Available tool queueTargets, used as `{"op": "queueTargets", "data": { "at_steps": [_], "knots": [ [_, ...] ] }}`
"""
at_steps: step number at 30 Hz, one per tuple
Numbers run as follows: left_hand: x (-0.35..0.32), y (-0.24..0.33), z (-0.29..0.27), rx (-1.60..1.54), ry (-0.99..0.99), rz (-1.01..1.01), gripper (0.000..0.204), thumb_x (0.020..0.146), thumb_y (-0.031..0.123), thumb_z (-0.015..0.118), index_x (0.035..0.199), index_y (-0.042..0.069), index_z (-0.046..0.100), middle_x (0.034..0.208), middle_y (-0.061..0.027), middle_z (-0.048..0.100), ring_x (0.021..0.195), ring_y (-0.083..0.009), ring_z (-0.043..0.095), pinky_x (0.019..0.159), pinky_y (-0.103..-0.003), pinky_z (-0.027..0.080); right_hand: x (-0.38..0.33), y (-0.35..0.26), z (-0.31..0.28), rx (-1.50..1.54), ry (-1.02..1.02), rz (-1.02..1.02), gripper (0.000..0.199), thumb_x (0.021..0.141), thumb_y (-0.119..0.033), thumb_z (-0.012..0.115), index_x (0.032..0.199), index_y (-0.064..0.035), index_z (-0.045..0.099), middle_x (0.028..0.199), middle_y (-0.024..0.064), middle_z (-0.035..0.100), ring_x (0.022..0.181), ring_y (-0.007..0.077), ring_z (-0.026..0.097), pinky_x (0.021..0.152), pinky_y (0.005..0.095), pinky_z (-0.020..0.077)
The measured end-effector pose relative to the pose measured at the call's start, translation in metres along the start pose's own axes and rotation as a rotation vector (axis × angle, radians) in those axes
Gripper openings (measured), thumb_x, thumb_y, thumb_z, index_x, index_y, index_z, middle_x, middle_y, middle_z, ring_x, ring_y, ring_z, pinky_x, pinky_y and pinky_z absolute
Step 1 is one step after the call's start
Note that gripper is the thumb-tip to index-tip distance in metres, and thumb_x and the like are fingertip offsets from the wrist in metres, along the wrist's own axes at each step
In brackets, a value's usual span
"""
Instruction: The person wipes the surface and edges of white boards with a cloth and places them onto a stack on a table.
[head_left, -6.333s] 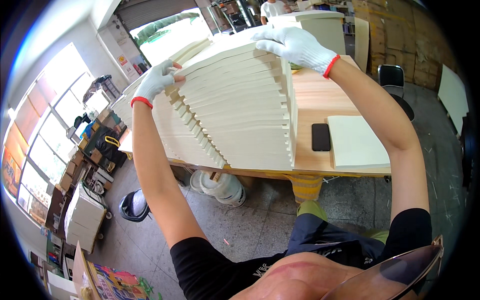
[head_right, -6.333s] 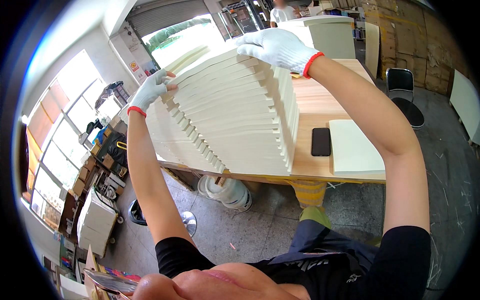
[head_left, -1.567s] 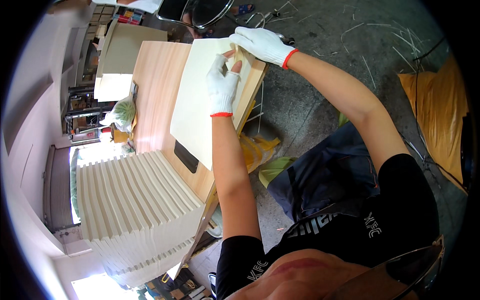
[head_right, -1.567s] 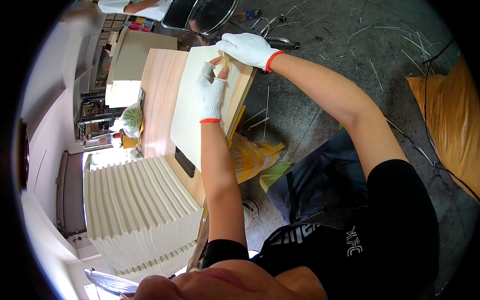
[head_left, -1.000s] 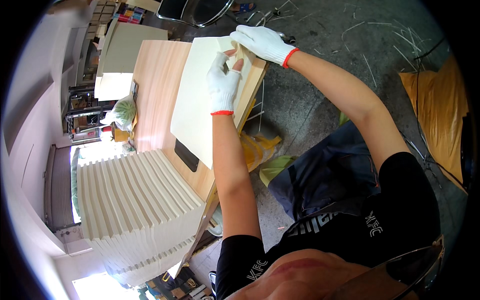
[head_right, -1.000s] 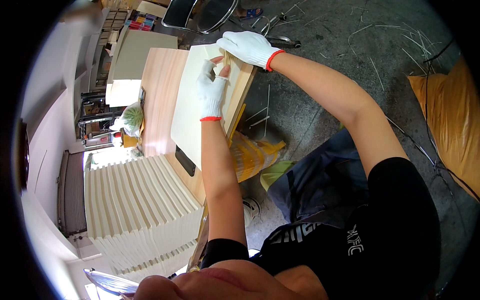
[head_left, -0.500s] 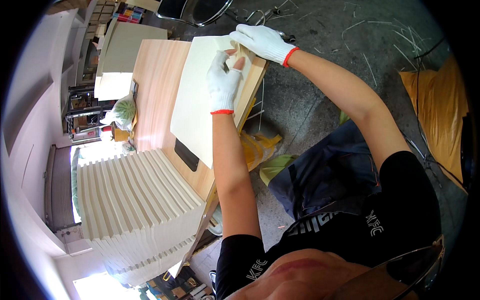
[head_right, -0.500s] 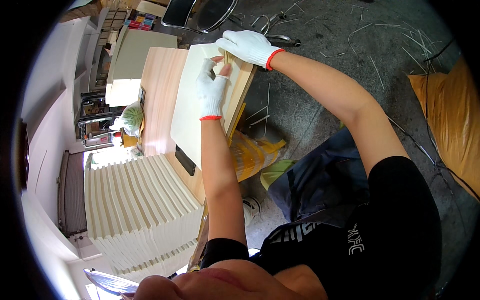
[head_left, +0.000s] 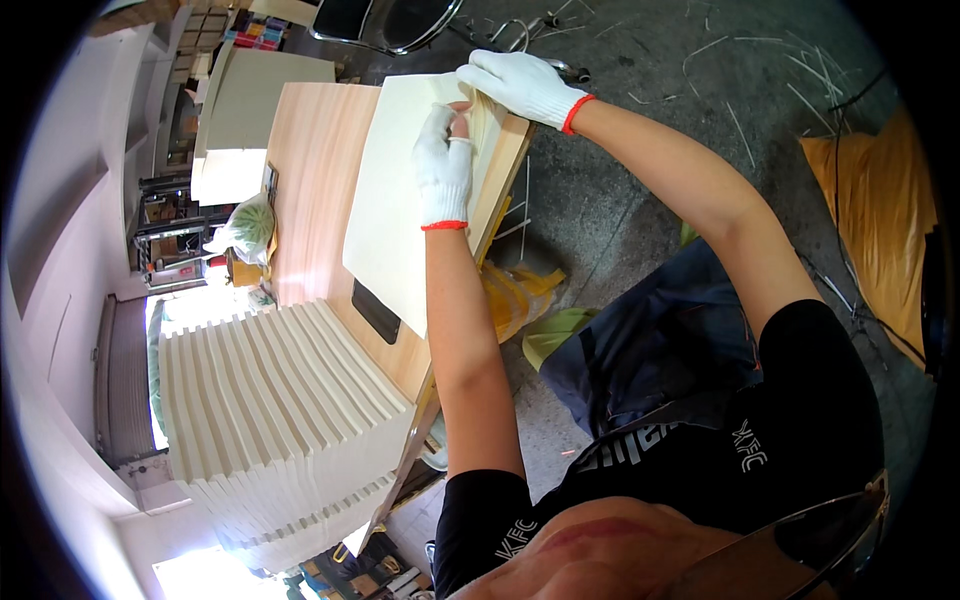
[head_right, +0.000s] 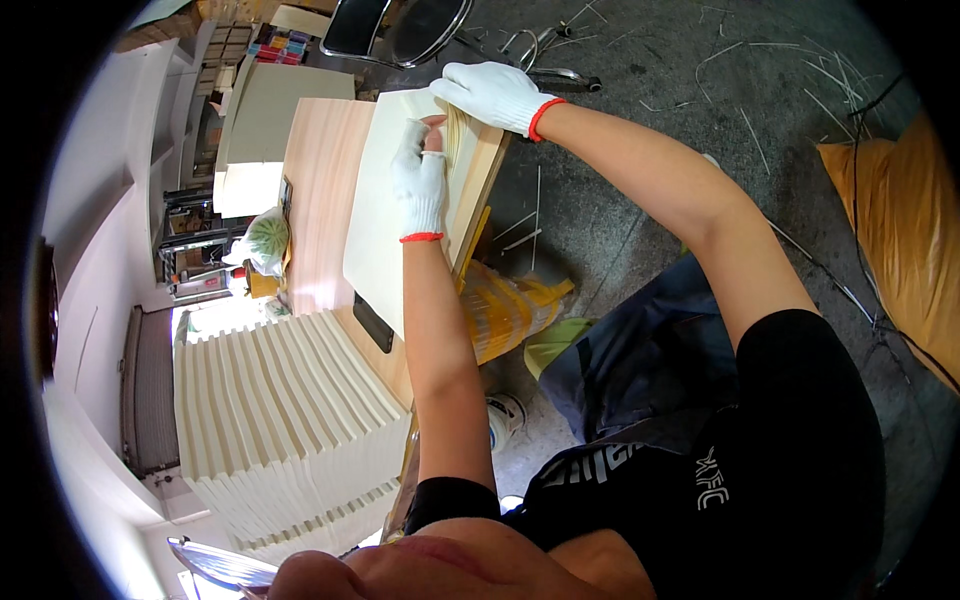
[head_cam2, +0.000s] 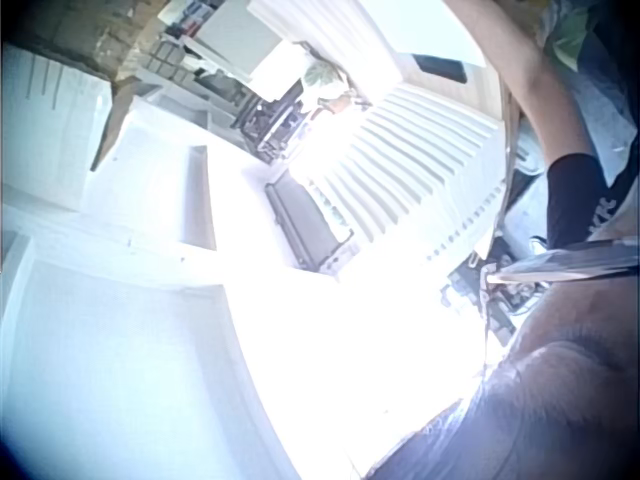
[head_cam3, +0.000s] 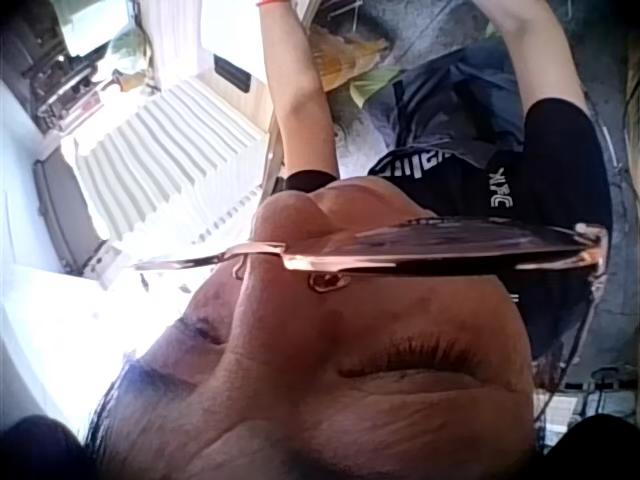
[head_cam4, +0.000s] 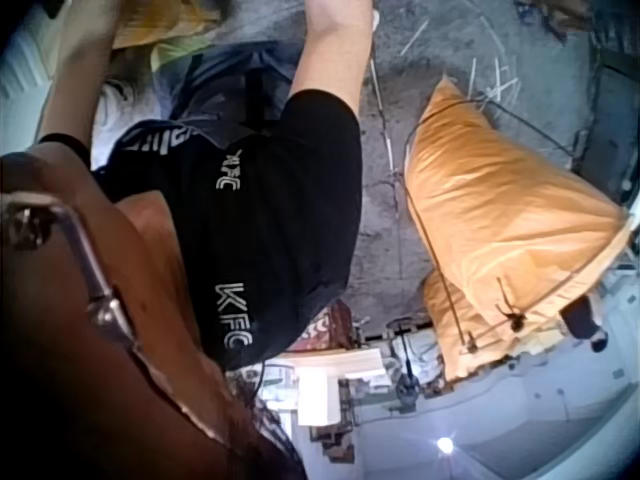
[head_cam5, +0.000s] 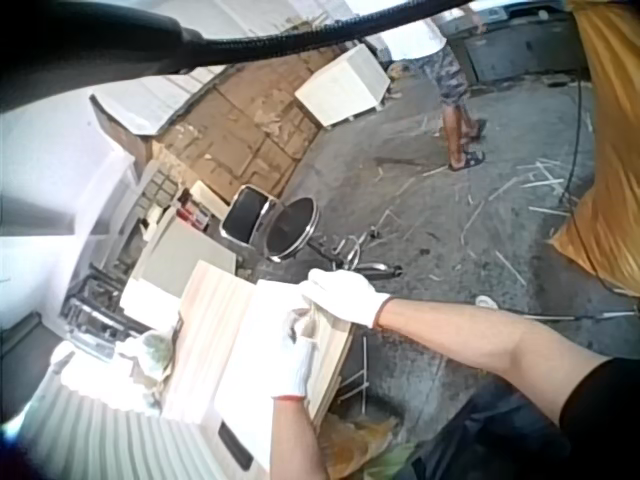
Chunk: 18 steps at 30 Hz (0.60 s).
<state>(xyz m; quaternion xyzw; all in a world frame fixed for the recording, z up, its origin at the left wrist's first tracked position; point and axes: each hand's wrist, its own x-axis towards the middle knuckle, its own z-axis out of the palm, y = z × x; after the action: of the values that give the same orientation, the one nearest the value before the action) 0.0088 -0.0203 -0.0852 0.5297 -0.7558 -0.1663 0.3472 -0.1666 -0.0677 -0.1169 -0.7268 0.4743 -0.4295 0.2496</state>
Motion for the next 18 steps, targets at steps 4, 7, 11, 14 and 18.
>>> {"op": "queueTargets", "data": {
  "at_steps": [4, 7, 11, 14, 18],
  "knots": [
    [-0.004, 0.010, -0.004, 0.068, -0.004, -0.052, 0.026, 0.085, 0.012, 0.073, 0.109, 0.006, 0.066, 0.092, -0.0039, 0.064, 0.066, -0.0109, 0.049, 0.063, -0.027, 0.042, -0.003, -0.007, 0.000, 0.014, -0.007, -0.029, 0.039, 0.099, -0.044, 0.035, 0.107, -0.0160, 0.061, 0.097, 0.0131, 0.066, 0.092, 0.0344, 0.065, 0.082, 0.0452, 0.0495],
    [-0.002, 0.015, -0.004, 0.035, -0.043, -0.128, 0.035, 0.086, 0.020, 0.075, 0.117, 0.006, 0.065, 0.098, -0.0033, 0.067, 0.078, -0.0093, 0.054, 0.069, -0.024, 0.044, -0.001, -0.004, -0.002, 0.026, -0.016, 0.024, 0.040, 0.099, -0.046, 0.035, 0.107, -0.0170, 0.061, 0.097, 0.0126, 0.066, 0.092, 0.0338, 0.065, 0.082, 0.0452, 0.0494],
    [-0.004, 0.012, -0.003, -0.123, 0.001, -0.156, 0.029, 0.085, 0.010, 0.073, 0.114, 0.007, 0.066, 0.096, -0.0031, 0.066, 0.068, -0.0083, 0.048, 0.060, -0.025, 0.041, -0.003, -0.004, 0.001, 0.085, 0.008, 0.002, 0.048, 0.098, -0.054, 0.036, 0.103, -0.0138, 0.062, 0.092, 0.0146, 0.067, 0.089, 0.0343, 0.065, 0.081, 0.0443, 0.0492],
    [-0.003, 0.015, -0.001, -0.139, 0.001, -0.105, 0.030, 0.087, 0.009, 0.071, 0.117, 0.007, 0.066, 0.101, -0.0036, 0.066, 0.072, -0.0090, 0.051, 0.062, -0.025, 0.042, 0.001, 0.004, 0.005, 0.112, 0.024, 0.010, 0.056, 0.097, -0.060, 0.037, 0.099, -0.0109, 0.063, 0.088, 0.0160, 0.067, 0.087, 0.0345, 0.066, 0.080, 0.0436, 0.0493],
    [0.000, 0.000, -0.001, -0.161, 0.024, -0.104, 0.030, 0.092, 0.011, 0.064, 0.122, 0.008, 0.064, 0.107, -0.0045, 0.065, 0.080, -0.0099, 0.054, 0.071, -0.025, 0.044, 0.004, 0.008, 0.012, 0.109, 0.050, -0.026, 0.057, 0.096, -0.061, 0.038, 0.098, -0.0095, 0.062, 0.086, 0.0162, 0.067, 0.086, 0.0345, 0.066, 0.079, 0.0430, 0.0495]
  ]
}}
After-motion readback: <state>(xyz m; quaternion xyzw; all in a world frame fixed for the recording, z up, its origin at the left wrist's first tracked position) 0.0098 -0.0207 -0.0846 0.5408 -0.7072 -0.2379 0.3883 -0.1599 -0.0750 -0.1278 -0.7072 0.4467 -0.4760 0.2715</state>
